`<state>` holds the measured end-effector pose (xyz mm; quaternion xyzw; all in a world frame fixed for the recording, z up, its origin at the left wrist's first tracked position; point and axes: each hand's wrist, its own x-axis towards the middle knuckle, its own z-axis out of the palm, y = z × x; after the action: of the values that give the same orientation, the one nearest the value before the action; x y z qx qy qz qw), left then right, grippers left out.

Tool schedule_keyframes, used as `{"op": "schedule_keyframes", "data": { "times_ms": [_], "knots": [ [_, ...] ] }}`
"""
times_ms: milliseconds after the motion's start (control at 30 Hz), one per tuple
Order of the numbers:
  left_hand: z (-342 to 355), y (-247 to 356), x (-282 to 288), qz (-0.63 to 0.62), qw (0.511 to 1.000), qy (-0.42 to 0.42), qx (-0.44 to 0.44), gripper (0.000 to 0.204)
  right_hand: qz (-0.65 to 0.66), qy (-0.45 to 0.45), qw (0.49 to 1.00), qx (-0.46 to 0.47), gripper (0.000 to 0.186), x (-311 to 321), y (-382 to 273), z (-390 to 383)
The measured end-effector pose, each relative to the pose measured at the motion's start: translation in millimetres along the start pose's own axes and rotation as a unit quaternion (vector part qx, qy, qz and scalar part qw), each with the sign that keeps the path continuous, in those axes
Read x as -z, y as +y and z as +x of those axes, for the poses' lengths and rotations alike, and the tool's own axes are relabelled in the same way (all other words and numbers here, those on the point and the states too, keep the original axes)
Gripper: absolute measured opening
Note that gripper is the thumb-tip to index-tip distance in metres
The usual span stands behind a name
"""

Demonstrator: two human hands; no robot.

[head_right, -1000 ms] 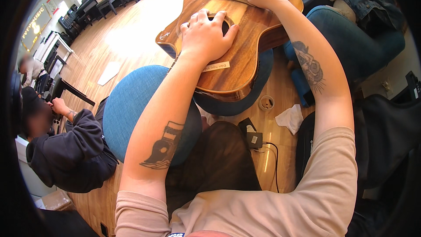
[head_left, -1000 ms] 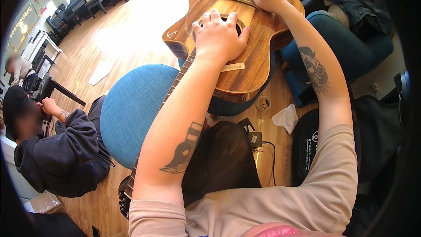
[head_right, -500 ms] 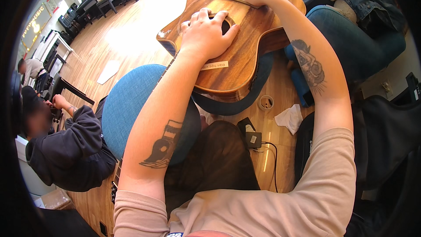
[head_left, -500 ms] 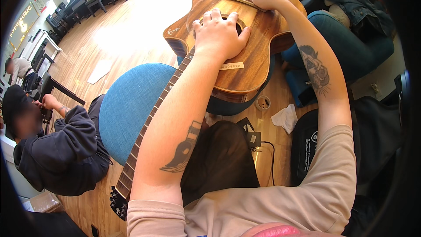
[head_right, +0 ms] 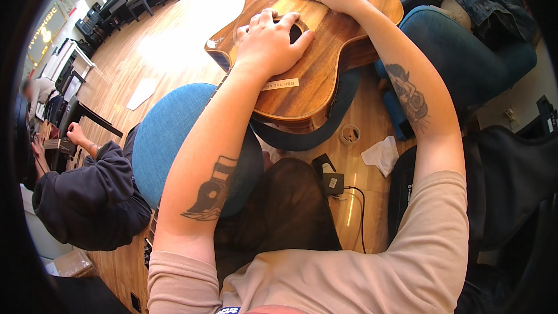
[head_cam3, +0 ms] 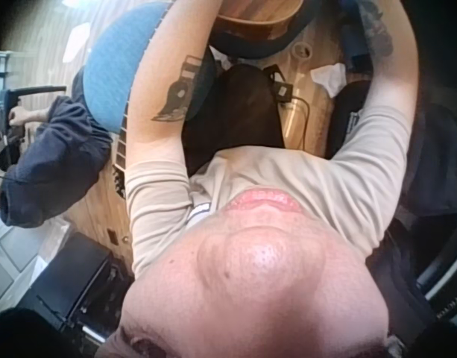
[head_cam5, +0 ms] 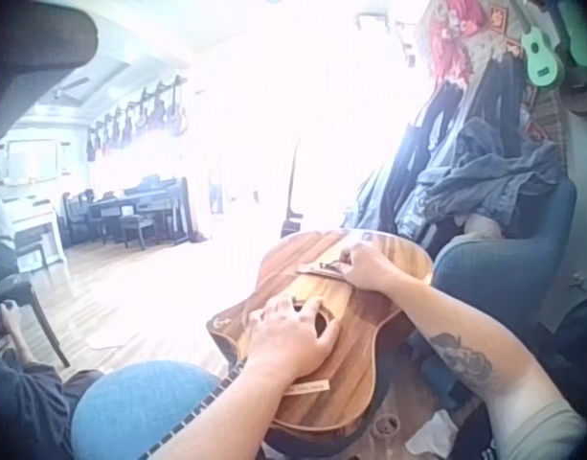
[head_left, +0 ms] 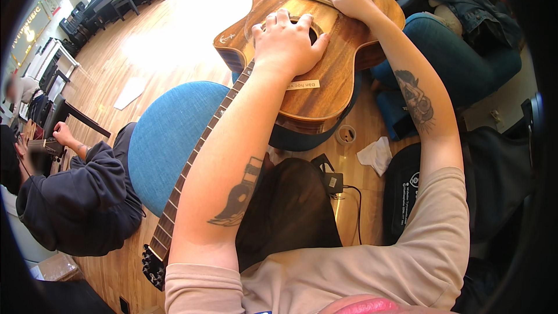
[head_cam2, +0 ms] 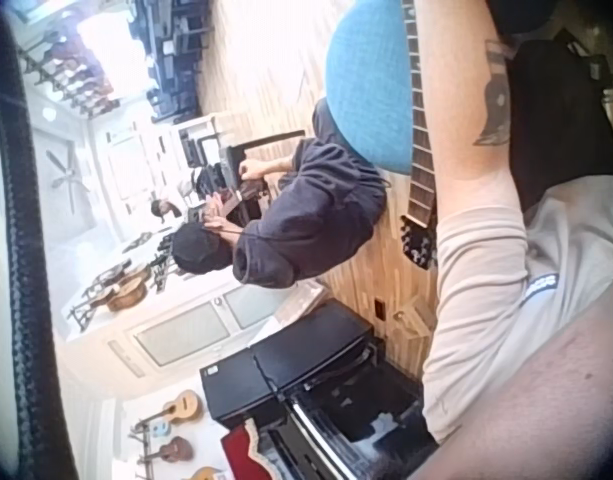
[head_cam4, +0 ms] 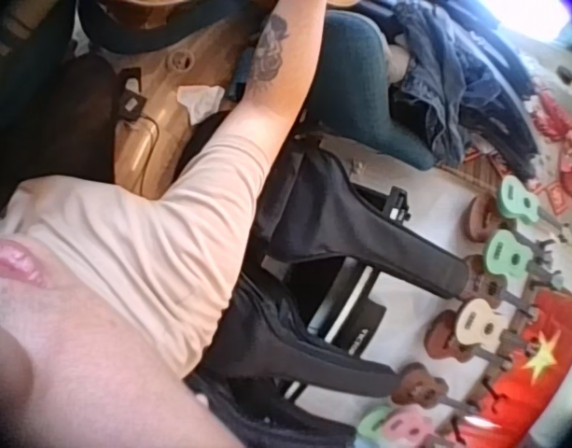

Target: The person is sitting on the floor in a music store, replacing a string on an acoustic guitar. They thread a new string through the bridge, pull it taut, and secure it at the tuning peg on the headstock.

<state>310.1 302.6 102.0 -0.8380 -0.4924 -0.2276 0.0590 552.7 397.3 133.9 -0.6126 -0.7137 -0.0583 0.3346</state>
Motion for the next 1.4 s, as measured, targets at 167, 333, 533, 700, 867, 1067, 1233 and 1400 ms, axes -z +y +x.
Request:
{"op": "schedule_keyframes", "data": {
  "times_ms": [167,333,533,700,867,1067,1233,1400],
  "knots": [
    [-0.1,-0.7,-0.6,0.002,1.000,-0.001,0.000,0.072,-0.015,0.028,0.998,0.051,0.024,-3.8,6.0,-3.3],
    [-0.5,-1.3,-1.9,-0.006,1.000,0.013,0.002,0.071,-0.028,0.054,0.995,0.075,0.019,1.8,3.1,-4.3],
    [0.4,-1.9,-0.5,-0.022,1.000,0.003,0.009,0.070,-0.069,0.059,0.995,0.035,0.024,13.2,10.8,3.6],
    [1.9,-3.0,1.4,-0.023,1.000,-0.006,0.008,0.069,-0.110,0.019,0.994,0.018,0.028,5.4,15.5,20.2],
    [2.9,-1.8,1.5,-0.027,1.000,0.002,0.001,0.068,-0.119,-0.012,0.993,-0.002,0.028,-2.1,24.3,39.6],
    [4.9,-4.4,-0.9,-0.027,1.000,0.000,0.001,0.067,-0.119,0.037,0.979,0.164,0.029,-8.5,10.7,43.0],
    [4.6,-6.7,-0.5,-0.034,0.999,-0.007,0.001,0.066,-0.034,-0.074,0.984,0.160,0.030,-4.5,-12.0,46.5],
    [4.4,-2.6,-0.4,-0.040,0.999,0.003,-0.004,0.065,-0.020,-0.171,0.973,0.154,0.026,12.7,-16.3,50.2]
  ]
}}
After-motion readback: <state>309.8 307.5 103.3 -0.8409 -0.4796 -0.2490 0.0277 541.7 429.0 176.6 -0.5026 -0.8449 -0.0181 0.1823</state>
